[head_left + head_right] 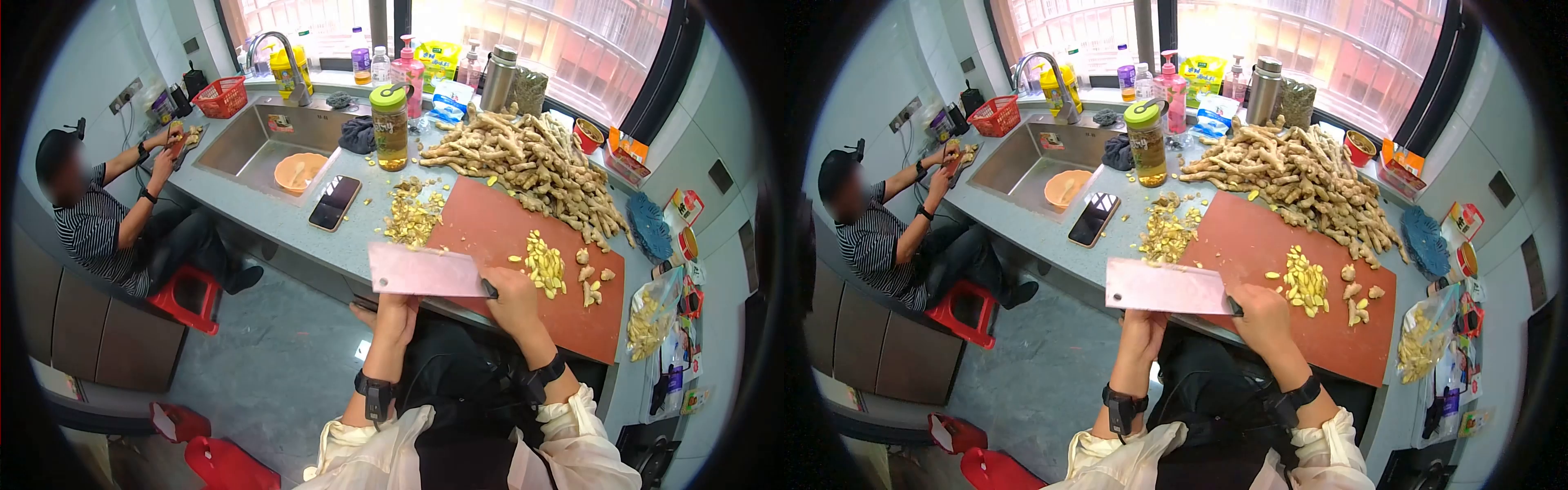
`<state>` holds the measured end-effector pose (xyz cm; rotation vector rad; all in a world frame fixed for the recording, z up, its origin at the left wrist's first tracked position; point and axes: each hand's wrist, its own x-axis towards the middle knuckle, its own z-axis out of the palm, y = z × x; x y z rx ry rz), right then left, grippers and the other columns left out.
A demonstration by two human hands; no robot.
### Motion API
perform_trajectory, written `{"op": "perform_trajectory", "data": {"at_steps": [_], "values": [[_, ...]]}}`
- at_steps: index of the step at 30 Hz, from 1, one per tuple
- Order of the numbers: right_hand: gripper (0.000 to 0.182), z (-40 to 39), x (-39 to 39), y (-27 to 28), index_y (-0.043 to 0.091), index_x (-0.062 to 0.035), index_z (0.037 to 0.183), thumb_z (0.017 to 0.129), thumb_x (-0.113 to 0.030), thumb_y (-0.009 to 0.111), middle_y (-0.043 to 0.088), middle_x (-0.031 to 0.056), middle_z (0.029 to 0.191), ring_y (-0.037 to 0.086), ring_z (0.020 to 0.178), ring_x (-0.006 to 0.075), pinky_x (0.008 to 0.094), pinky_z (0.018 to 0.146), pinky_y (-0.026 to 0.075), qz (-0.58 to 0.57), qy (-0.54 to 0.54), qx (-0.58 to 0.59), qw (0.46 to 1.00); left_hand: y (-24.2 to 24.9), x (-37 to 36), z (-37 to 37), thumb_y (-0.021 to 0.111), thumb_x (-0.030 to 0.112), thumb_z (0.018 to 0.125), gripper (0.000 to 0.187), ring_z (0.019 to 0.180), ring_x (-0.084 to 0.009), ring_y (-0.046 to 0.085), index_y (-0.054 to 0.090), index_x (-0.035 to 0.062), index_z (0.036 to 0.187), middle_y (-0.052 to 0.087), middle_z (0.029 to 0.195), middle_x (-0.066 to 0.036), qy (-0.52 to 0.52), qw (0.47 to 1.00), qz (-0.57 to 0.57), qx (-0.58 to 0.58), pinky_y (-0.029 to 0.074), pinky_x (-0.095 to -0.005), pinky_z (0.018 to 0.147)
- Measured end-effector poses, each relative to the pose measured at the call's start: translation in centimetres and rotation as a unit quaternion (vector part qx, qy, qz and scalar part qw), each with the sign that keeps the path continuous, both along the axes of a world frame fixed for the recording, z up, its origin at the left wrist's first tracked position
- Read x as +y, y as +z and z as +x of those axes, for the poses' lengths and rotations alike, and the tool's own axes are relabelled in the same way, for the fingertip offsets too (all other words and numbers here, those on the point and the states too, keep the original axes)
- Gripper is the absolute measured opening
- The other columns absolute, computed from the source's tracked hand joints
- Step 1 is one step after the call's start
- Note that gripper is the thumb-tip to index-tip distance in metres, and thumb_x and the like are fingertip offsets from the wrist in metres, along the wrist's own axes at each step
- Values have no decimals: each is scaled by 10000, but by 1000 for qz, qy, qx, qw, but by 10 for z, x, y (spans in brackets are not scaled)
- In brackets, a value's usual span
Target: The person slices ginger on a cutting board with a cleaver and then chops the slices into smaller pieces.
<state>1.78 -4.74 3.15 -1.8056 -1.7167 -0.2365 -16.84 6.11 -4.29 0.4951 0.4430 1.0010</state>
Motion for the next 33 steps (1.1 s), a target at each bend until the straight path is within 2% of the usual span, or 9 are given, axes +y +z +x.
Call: {"op": "perform_trajectory", "data": {"at_steps": [1, 2, 12, 20, 25, 27, 30, 32, 33], "values": [[346, -3, 0, 2, 709, -100, 1022, 684, -26, 732, 688, 98, 841, 678, 783, 335, 449, 682, 530, 0, -1, 0, 1000, -1, -2, 3, 600, 267, 1049, 371, 1155, -236, 648, 549, 39, 1338, 651, 1271, -97, 47, 996, -69, 19, 542, -416, 1005], [346, -6, -1, 3, 708, -101, 1015, 679, -24, 735, 697, 95, 867, 679, 784, 333, 445, 682, 531, 4, 11, -2, 1000, -3, -4, -1, 597, 347, 1049, 449, 1258, -247, 619, 531, 62, 1390, 630, 1347, -94, 27, 998, -56, 19, 522, -435, 1072], [320, -9, 1, 6, 700, -100, 985, 676, -24, 730, 710, 84, 917, 685, 793, 323, 420, 673, 527, 5, 26, -22, 999, -11, -5, 0, 567, 390, 1057, 461, 1243, -247, 622, 525, 84, 1399, 623, 1346, -97, 16, 999, -48, 7, 537, -429, 1044], [299, -9, 6, 0, 699, -98, 978, 688, -28, 714, 693, 87, 858, 687, 806, 312, 422, 672, 521, -8, 1, -27, 1000, 1, -6, 1, 612, 26, 1004, 320, 1179, -246, 667, 566, 3, 1319, 657, 1290, -111, 59, 993, -101, -6, 588, -406, 997], [279, -7, 9, -6, 692, -99, 958, 689, -27, 700, 666, 90, 814, 680, 791, 304, 426, 656, 504, 10, -2, -45, 999, 5, -6, -1, 598, 24, 1013, 297, 1165, -252, 675, 573, 0, 1308, 658, 1282, -116, 50, 995, -89, -13, 593, -417, 995], [406, -6, 10, -7, 720, -84, 1058, 666, 12, 675, 691, 133, 868, 680, 851, 345, 446, 717, 523, -21, -5, -35, 999, 8, -5, 0, 590, 27, 1018, 290, 1155, -253, 678, 575, 0, 1306, 659, 1274, -115, 51, 995, -87, -16, 595, -416, 989], [391, -4, 14, -14, 727, -91, 1051, 679, 15, 673, 688, 138, 858, 677, 835, 359, 454, 718, 526, 9, -17, -38, 999, 8, -4, -4, 587, 82, 1039, 271, 1071, -247, 699, 578, -10, 1293, 673, 1223, -125, 44, 995, -74, -46, 598, -402, 954], [348, 3, 17, -15, 713, -91, 1026, 687, -12, 700, 693, 118, 868, 683, 841, 344, 449, 725, 527, 5, -55, -20, 998, -8, 5, -14, 576, 183, 1066, 371, 1093, -212, 674, 523, -6, 1382, 661, 1220, -117, -91, 988, 60, -111, 557, -378, 967], [311, 7, 18, -16, 700, -90, 1001, 696, -40, 728, 699, 97, 878, 690, 847, 329, 444, 732, 529, 0, -95, -2, 996, -1, 4, -16, 576, 183, 1066, 371, 1093, -212, 674, 523, -6, 1382, 661, 1220, -117, -90, 988, 61, -110, 557, -378, 967]]}}
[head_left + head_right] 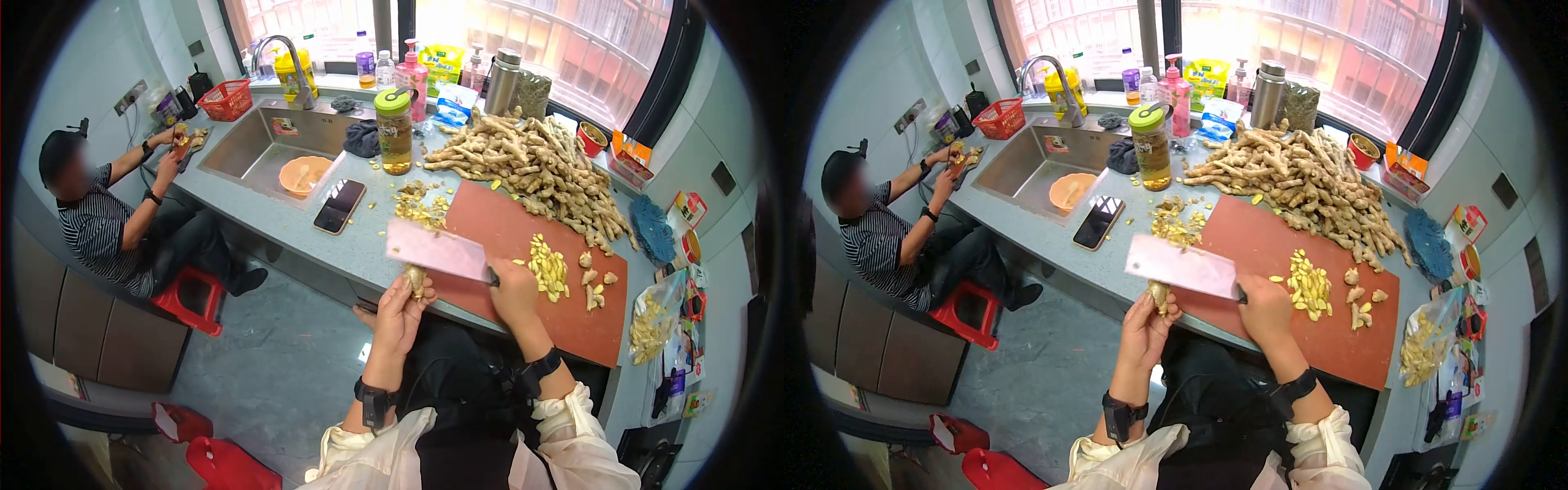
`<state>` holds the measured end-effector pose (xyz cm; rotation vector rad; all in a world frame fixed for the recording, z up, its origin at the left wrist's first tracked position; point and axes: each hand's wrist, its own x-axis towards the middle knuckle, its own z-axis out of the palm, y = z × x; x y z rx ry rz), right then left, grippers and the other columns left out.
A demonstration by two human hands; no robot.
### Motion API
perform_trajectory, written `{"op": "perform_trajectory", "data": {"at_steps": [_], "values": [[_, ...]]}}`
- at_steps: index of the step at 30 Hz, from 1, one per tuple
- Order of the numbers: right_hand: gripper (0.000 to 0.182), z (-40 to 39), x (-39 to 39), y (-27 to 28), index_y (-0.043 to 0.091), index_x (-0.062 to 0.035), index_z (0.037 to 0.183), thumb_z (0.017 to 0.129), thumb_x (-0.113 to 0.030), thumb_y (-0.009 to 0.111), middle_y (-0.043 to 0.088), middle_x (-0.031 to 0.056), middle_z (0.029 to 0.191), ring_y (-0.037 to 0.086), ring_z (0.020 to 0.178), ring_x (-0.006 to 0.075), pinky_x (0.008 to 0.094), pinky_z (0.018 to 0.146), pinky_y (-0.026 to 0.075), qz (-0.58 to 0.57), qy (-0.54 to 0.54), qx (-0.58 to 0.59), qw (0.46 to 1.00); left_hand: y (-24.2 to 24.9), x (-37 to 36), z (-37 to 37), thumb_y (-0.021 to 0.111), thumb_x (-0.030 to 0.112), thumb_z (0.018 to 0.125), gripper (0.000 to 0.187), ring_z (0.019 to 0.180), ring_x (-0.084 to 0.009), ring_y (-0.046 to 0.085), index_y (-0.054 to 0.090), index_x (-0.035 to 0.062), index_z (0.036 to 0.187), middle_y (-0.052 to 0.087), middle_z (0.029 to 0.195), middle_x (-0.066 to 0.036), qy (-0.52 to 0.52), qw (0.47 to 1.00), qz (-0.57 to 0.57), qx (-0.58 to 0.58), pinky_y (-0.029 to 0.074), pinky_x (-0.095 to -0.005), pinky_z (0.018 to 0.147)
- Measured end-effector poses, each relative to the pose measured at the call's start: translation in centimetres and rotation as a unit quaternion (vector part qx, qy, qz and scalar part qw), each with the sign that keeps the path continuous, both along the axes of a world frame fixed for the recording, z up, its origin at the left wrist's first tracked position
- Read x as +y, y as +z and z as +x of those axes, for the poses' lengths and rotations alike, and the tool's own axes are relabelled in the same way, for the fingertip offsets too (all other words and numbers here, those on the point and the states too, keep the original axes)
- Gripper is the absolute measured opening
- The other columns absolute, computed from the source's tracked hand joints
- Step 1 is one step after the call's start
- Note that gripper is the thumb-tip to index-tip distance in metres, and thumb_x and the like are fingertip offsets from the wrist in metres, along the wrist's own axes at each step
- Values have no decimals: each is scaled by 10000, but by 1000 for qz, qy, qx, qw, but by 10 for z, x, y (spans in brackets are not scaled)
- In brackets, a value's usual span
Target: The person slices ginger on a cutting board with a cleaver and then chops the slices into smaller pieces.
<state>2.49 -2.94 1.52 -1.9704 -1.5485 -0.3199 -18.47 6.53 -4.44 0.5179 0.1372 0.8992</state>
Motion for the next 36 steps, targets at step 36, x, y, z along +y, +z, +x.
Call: {"op": "perform_trajectory", "data": {"at_steps": [36], "values": [[175, -34, -30, 20, 712, -119, 967, 802, -151, 762, 712, 107, 879, 694, 826, 349, 445, 691, 532, -24, 81, 126, 988, -12, -14, 22, 526, 48, 1027, 354, 1119, -179, 624, 566, -9, 1375, 666, 1255, -85, 143, 895, 45, 420, 488, -302, 943]]}}
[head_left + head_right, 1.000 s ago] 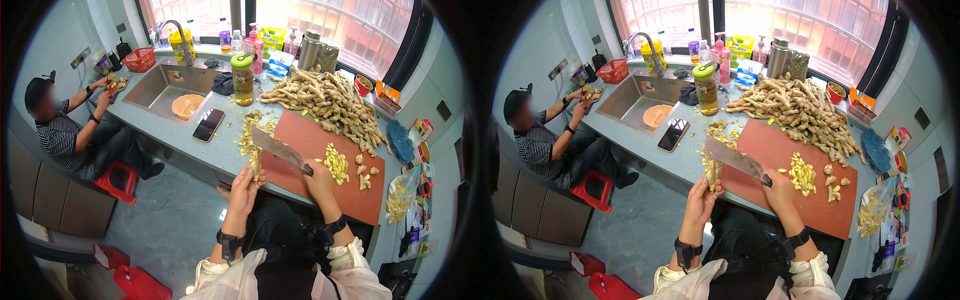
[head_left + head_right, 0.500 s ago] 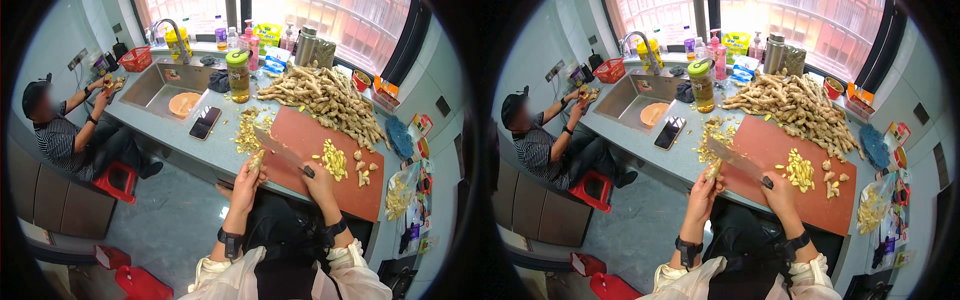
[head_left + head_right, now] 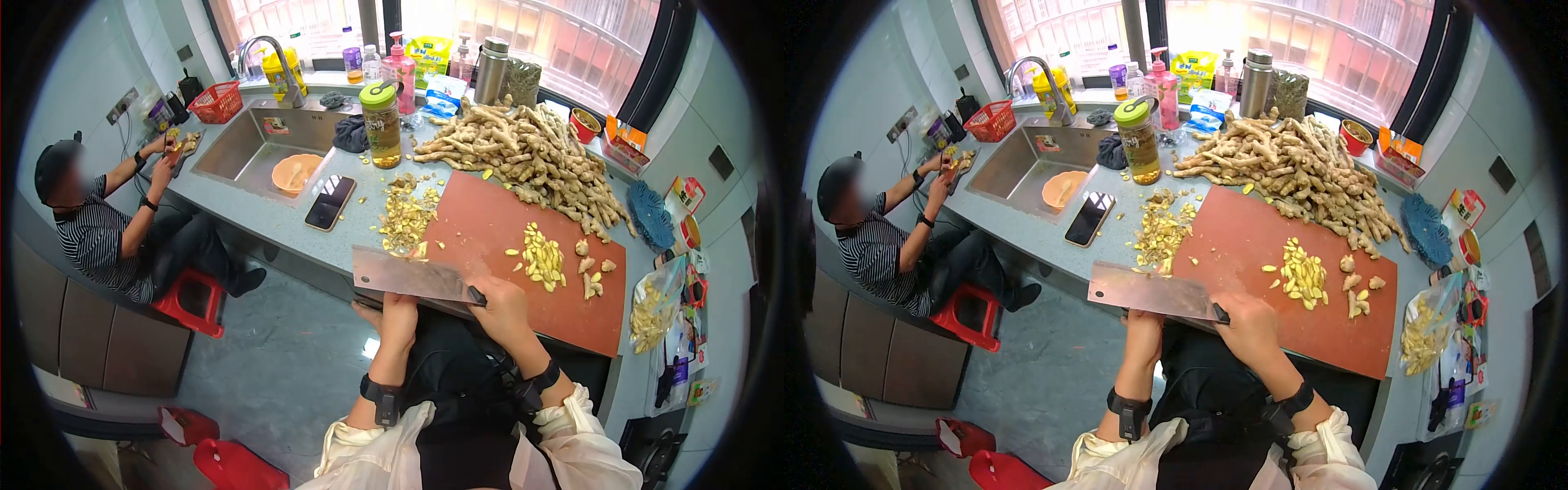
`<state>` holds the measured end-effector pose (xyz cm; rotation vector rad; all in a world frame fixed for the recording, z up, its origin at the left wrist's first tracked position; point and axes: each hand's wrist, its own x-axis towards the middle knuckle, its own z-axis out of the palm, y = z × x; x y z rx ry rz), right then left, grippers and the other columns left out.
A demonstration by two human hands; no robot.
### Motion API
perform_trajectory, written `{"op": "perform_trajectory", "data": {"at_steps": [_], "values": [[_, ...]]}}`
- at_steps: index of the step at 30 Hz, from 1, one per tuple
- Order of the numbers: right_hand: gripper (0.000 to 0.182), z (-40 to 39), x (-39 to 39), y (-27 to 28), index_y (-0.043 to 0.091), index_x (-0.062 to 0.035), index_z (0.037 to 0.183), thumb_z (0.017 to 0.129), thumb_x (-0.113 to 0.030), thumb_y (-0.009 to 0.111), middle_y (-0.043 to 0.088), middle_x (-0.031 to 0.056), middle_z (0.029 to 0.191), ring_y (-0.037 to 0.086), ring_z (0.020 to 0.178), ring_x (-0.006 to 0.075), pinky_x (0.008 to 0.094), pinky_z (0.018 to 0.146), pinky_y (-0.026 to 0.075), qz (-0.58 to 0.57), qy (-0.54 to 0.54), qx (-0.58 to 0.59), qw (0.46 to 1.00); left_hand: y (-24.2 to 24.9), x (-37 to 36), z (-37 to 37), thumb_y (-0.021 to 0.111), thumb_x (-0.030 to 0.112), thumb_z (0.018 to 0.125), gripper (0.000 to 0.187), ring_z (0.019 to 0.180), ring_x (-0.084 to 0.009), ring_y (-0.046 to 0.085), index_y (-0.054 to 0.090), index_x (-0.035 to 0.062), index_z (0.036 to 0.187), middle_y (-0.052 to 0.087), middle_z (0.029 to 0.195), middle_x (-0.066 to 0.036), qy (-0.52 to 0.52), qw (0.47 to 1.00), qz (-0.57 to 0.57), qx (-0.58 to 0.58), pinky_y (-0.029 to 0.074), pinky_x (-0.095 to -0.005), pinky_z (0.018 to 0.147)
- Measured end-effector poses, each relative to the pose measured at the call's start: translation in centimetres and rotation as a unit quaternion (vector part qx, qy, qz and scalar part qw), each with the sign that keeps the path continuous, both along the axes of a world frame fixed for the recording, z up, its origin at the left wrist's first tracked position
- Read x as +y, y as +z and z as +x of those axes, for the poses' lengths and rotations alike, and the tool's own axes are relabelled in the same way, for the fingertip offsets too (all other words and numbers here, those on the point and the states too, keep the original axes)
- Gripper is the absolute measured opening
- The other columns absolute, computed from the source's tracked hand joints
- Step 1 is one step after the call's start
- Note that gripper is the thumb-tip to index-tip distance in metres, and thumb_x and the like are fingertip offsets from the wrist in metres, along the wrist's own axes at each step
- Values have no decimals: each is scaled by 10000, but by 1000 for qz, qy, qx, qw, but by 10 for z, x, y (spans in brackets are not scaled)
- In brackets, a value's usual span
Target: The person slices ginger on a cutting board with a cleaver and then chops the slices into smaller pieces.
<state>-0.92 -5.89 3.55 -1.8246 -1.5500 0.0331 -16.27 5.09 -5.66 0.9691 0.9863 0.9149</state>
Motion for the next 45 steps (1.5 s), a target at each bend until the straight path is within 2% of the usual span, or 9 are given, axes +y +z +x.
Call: {"op": "perform_trajectory", "data": {"at_steps": [1, 3, 7, 9, 14, 16, 20, 35, 45], "values": [[171, 0, 1, -1, 710, -120, 963, 804, -153, 762, 711, 106, 873, 693, 827, 346, 445, 692, 531, 2, 1, -4, 1000, -14, 3, -2, 526, 48, 1027, 354, 1119, -179, 624, 566, -9, 1375, 666, 1255, -85, 0, 1000, 0, 0, 488, -302, 943], [168, 0, 1, -2, 708, -119, 961, 805, -151, 760, 709, 106, 869, 692, 830, 346, 448, 695, 530, 2, 2, -3, 1000, -28, 6, -5, 584, 225, 1008, 399, 1509, -238, 373, 641, 73, 1373, 706, 1348, -55, -23, 998, 46, -40, -340, -545, 1134], [153, -1, 2, -5, 704, -115, 955, 813, -145, 750, 706, 110, 866, 690, 837, 350, 456, 698, 526, -1, -1, 0, 1000, -15, 0, -2, 572, 239, 1011, 391, 1517, -248, 363, 651, 108, 1371, 707, 1348, -51, -10, 995, 93, 33, -346, -560, 1125], [180, -2, 3, -4, 709, -112, 968, 798, -136, 761, 715, 115, 891, 694, 859, 353, 454, 715, 534, -7, -3, -7, 1000, 1, -6, 0, 522, 93, 1039, 320, 1229, -219, 604, 599, -4, 1333, 671, 1314, -84, 15, 992, 95, 77, 343, -433, 1154], [360, 1, 4, -19, 728, -75, 1042, 691, -61, 807, 745, 150, 1045, 703, 979, 376, 467, 844, 559, -39, -15, -28, 999, 17, -6, -5, 498, 331, 1056, 380, 1359, -343, 526, 630, 94, 1321, 680, 1327, -120, -45, 950, 190, 244, -10, -755, 1151], [326, 2, 6, -22, 729, -66, 1035, 713, -57, 781, 739, 167, 1026, 700, 967, 388, 479, 842, 552, -53, -19, -29, 998, 33, -11, -3, 510, 348, 1043, 392, 1336, -368, 538, 631, 102, 1323, 695, 1269, -146, -40, 938, 192, 285, 17, -651, 1215], [337, 6, 11, -37, 742, -60, 1047, 715, -14, 718, 724, 199, 994, 683, 981, 418, 477, 860, 532, -47, -42, -15, 998, -10, -7, 24, 569, 21, 991, 283, 1098, -219, 670, 617, -21, 1267, 724, 1174, -127, 35, 992, 121, -19, 513, -360, 962], [399, 20, 25, -47, 698, -28, 1117, 733, 50, 623, 705, 204, 1044, 659, 944, 412, 493, 810, 490, -5, -68, -128, 989, 1, 0, 13, 543, 254, 1081, 304, 739, -105, 616, 645, -8, 1195, 698, 940, -50, 12, 994, 39, -105, 497, -262, 692], [181, 81, 19, 4, 718, -52, 991, 860, -170, 759, 682, 156, 826, 658, 752, 307, 386, 703, 504, -52, -11, 127, 990, 30, 1, -13, 545, 238, 1092, 307, 715, -73, 584, 592, 17, 1300, 706, 976, -53, 59, 985, 11, -161, 500, -227, 692]]}}
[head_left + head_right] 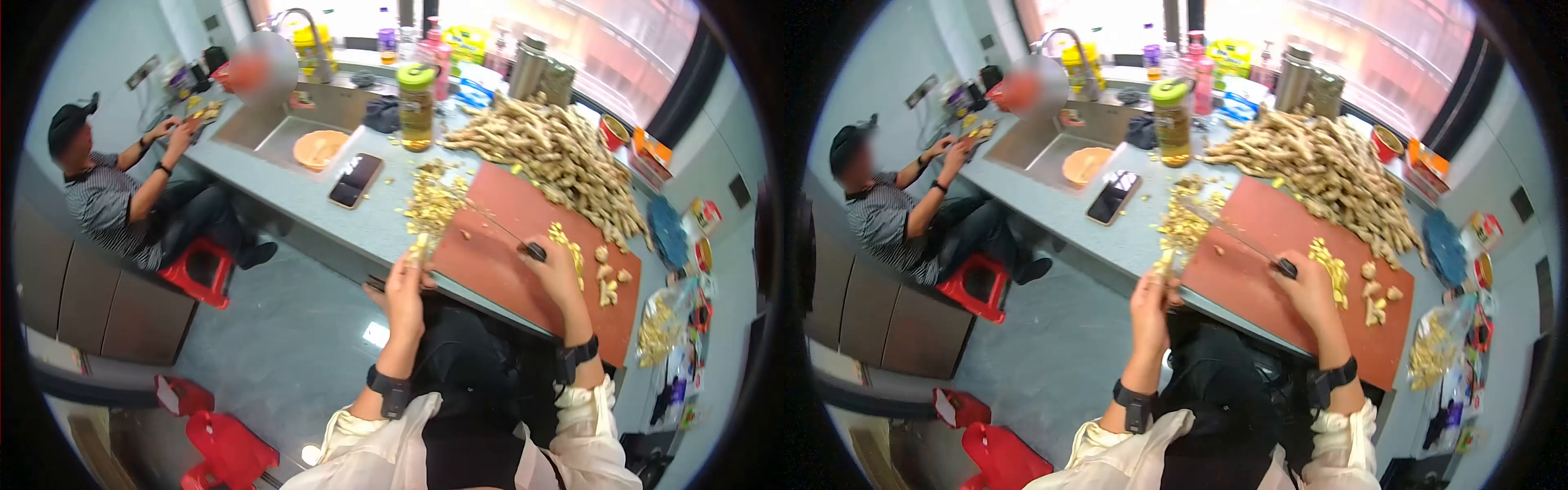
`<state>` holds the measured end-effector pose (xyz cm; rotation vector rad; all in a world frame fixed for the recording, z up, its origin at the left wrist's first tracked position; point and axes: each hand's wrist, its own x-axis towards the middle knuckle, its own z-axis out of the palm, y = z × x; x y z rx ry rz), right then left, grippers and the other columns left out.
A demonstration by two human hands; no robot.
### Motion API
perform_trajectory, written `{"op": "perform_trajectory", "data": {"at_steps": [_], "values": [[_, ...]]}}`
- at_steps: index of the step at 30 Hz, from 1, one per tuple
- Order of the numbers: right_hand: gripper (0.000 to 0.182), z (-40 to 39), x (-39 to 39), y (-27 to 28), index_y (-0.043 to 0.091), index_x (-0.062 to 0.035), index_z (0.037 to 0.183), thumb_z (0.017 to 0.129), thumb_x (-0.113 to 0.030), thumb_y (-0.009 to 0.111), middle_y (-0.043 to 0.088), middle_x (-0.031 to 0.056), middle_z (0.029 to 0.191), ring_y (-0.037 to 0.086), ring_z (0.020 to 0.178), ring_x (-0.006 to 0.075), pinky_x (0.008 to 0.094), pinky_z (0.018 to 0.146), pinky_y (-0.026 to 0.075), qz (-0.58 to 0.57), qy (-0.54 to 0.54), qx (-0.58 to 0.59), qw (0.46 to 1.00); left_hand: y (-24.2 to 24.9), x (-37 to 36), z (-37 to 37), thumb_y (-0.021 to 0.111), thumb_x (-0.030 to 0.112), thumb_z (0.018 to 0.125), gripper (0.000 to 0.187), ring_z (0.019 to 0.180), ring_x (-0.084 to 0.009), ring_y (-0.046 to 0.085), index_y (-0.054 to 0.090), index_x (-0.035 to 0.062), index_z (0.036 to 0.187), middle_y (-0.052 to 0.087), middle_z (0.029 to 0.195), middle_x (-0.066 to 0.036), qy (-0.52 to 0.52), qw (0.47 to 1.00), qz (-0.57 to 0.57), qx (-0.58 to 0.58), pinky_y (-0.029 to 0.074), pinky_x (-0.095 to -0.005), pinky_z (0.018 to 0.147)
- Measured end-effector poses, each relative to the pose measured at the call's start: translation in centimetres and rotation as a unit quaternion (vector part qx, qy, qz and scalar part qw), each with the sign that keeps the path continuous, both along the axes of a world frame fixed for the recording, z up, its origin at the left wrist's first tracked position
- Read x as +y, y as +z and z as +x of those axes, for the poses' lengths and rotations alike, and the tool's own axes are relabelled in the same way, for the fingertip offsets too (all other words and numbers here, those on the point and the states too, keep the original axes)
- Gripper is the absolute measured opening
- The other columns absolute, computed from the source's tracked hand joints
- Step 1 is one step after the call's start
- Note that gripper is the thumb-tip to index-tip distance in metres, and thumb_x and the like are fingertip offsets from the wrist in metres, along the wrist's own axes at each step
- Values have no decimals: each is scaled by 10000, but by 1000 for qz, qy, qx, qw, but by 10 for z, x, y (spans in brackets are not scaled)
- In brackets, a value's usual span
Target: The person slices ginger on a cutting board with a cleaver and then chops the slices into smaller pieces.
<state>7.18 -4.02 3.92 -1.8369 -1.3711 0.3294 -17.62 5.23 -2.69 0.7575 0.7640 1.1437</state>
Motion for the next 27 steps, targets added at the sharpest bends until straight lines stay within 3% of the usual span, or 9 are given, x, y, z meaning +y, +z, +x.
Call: {"op": "perform_trajectory", "data": {"at_steps": [3, 4, 8, 10, 15, 17, 23, 26, 27], "values": [[169, 16, 0, 33, 726, -52, 968, 856, -172, 766, 688, 155, 811, 661, 741, 304, 388, 690, 500, -113, 43, -47, 992, -1, 2, -4, 543, 244, 1090, 368, 734, -90, 590, 551, 0, 1364, 689, 997, -82, 19, 999, -15, -31, 512, -233, 706], [151, 18, 0, 44, 751, -81, 955, 836, -170, 780, 675, 99, 721, 653, 631, 240, 383, 623, 503, -163, 45, -56, 984, 0, 2, -6, 541, 249, 1090, 379, 742, -91, 590, 547, -5, 1372, 687, 1004, -82, 27, 999, -11, -35, 517, -236, 713], [190, 34, 14, 47, 751, -87, 955, 827, -220, 794, 663, 112, 705, 630, 574, 263, 396, 583, 487, -222, 112, -120, 961, 1, 4, -14, 527, 259, 1095, 403, 766, -91, 588, 540, -13, 1393, 678, 1017, -76, 66, 997, 7, -33, 526, -246, 728], [257, 36, 28, 54, 779, -139, 988, 793, -304, 810, 725, 125, 831, 681, 766, 326, 422, 707, 531, -368, 118, -133, 912, 2, 6, -18, 521, 263, 1097, 408, 772, -89, 587, 539, -12, 1398, 675, 1015, -73, 72, 997, 7, -33, 527, -248, 731], [262, 65, 72, 28, 801, -176, 981, 756, -308, 806, 750, 126, 884, 703, 815, 331, 424, 755, 552, -305, 138, -147, 931, 1, 7, -20, 514, 268, 1099, 421, 782, -89, 585, 535, -16, 1409, 669, 1008, -70, 81, 996, 1, -34, 521, -250, 735], [277, 67, 91, 22, 803, -177, 996, 757, -315, 789, 749, 127, 878, 706, 827, 324, 433, 764, 554, -217, 154, -156, 951, 5, 6, -18, 514, 265, 1098, 421, 780, -93, 586, 534, -20, 1408, 670, 1009, -72, 71, 997, 4, -29, 519, -251, 742], [314, 59, 118, -4, 769, -92, 996, 790, -328, 789, 735, 172, 871, 683, 792, 361, 455, 749, 541, -175, 78, -138, 972, 7, 4, -15, 530, 234, 1091, 445, 785, -85, 596, 509, -32, 1447, 683, 1028, -65, 24, 999, 13, -23, 497, -235, 750], [286, 61, 108, -13, 757, -46, 996, 837, -282, 790, 708, 139, 778, 652, 681, 274, 414, 655, 524, -145, 105, -37, 983, 9, 5, -14, 538, 244, 1089, 441, 809, -89, 607, 523, -17, 1444, 686, 1035, -60, 0, 1000, 20, 2, 496, -244, 769], [267, 60, 101, -11, 750, -35, 1001, 868, -263, 783, 667, 89, 736, 615, 645, 210, 368, 605, 496, -144, 110, 65, 981, 9, 6, -13, 541, 251, 1090, 439, 824, -91, 614, 529, -7, 1444, 687, 1039, -57, -14, 999, 24, 17, 495, -248, 778]]}}
